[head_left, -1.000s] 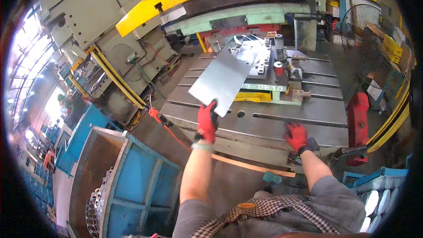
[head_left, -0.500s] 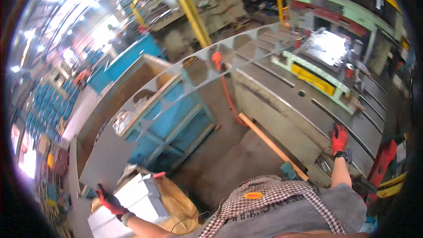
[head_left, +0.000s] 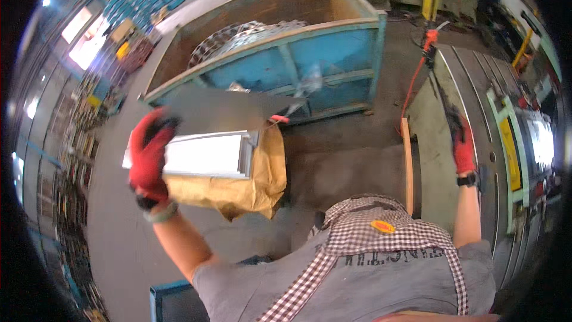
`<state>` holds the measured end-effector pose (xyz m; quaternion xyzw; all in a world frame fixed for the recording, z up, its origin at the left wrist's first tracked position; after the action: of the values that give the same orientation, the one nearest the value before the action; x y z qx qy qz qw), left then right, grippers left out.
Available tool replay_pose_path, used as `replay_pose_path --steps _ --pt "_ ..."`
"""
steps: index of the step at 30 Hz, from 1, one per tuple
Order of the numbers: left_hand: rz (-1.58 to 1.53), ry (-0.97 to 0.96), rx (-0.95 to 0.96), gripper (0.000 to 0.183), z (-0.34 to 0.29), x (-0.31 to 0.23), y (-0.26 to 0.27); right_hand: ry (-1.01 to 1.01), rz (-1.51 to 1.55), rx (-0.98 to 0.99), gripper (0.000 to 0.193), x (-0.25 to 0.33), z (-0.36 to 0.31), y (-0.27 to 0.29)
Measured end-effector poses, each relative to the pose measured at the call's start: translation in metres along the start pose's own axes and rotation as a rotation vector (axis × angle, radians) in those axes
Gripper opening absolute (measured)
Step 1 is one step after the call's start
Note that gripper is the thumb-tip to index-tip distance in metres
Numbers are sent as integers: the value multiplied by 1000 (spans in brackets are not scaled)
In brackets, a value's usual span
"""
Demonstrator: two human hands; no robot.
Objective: Operating a stamping press to produce circular metal parts from sheet metal.
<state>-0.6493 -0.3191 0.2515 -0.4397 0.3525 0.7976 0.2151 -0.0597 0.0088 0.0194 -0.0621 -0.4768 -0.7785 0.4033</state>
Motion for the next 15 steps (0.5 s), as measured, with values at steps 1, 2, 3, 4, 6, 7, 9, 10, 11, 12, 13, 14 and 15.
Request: replay_pose_path --steps 1,2,3,4,6,7,9,10,11,12,13,14,15 --pt "48 -20 177 34 6 -15 -26 156 135 103 51 69 24 -26" --pt "161 -235 419 32 9 -53 -65 250 176 144 55 109 32 -51" --pt "314 -447 533 30 7 -86 -98 340 212 182 60 138 37 -74" --pt "489 -769 580 32 -1 -114 -122 363 222 189 60 162 41 -87" --pt "354 -698 672 33 0 -132 -146 461 249 189 69 201 42 -103" --pt "362 -826 681 26 -3 -146 -158 472 251 188 69 180 31 -120" --pt "457 -961 659 32 1 -165 -188 27 346 480 68 58 -7 -184" --pt "374 -1032 616 31 4 -171 -193 101 299 431 61 40 -15 -176" --pt "287 -1105 575 31 8 -173 -202 -304 1205 338 50 -3 -35 -182" --pt "220 -1098 565 32 14 -162 -212 -244 1239 550 38 28 -24 -173" --pt "290 -1024 607 31 16 -157 -225 -438 1280 379 30 70 -36 -136" --pt "267 -1057 652 32 15 -164 -240 -85 1000 204 28 82 -39 -107" --pt "245 -1086 697 32 13 -166 -252 -188 1232 251 29 79 -50 -108"
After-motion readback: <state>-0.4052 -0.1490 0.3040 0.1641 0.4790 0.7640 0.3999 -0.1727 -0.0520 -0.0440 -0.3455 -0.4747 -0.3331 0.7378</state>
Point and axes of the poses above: each hand's wrist, its own z-axis towards the middle knuckle, its own y-axis out of the back of the hand, x = y × z, the point moved 8 cm from there along z, towards the middle knuckle, and after that the axes turned 7 degrees about x, right-handed, at the moved point
